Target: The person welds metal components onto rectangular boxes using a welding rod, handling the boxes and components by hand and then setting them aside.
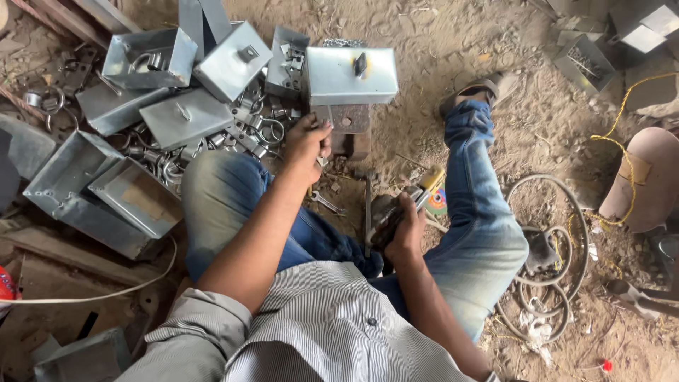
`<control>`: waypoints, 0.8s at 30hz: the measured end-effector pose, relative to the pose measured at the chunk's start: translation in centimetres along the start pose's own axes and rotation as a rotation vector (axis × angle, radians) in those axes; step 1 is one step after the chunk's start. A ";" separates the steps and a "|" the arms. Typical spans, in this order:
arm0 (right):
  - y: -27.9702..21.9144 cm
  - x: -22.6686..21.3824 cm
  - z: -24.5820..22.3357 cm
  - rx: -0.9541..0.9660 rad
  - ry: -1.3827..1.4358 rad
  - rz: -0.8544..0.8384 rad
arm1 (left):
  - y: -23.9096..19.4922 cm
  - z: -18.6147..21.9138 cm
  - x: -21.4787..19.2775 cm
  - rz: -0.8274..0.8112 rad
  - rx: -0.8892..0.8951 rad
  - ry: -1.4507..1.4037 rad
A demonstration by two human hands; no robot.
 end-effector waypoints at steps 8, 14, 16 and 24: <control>0.8 2.2 -3.5 -0.424 -0.439 -0.158 | 0.1 0.5 -0.2 0.166 0.195 0.146; -0.3 2.1 -3.2 -0.373 -0.501 -0.210 | 1.8 0.8 -0.6 0.168 0.210 0.099; -0.4 2.3 -3.2 -0.382 -0.508 -0.242 | 2.3 0.4 -0.6 0.162 0.182 0.077; -0.4 4.4 -5.0 -0.491 -0.647 -0.328 | 3.2 0.4 -0.4 0.159 0.257 0.069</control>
Point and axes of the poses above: each hand's wrist, its own y-axis towards the middle knuckle, its own x-axis out of the palm, z = x × y, the point moved 4 cm from there along y, towards the middle knuckle, and after that the axes turned 15 degrees about -x, right-handed, at the moved point
